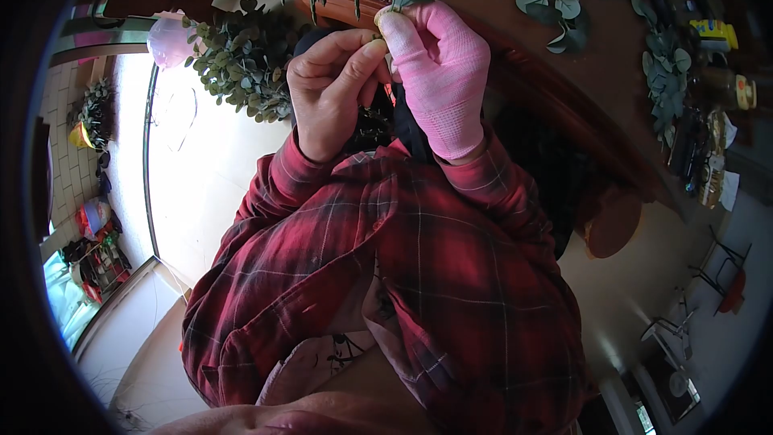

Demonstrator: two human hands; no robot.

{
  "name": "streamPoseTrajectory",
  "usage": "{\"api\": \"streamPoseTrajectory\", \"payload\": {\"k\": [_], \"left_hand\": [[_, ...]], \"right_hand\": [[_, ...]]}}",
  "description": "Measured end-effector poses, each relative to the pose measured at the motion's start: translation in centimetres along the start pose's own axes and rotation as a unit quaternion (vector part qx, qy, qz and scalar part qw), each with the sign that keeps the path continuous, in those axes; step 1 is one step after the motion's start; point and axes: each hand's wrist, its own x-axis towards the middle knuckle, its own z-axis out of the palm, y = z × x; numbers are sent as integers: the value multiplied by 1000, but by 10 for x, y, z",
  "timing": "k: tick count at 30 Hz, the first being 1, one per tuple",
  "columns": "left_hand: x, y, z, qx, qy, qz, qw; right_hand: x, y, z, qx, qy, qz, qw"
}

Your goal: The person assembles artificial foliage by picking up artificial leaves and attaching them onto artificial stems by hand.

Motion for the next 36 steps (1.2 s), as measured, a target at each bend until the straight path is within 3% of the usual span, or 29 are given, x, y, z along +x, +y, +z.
{"api": "streamPoseTrajectory", "payload": {"k": [26, 36], "left_hand": [[-1, -5, 5, -19, -2, 41, 999], [-4, -3, 4, -23, 3, 15, 1000]], "right_hand": [[-1, 8, -3, -4, 6, -11, 1000], [-3, 8, -4, 3, 5, -2, 1000]]}}
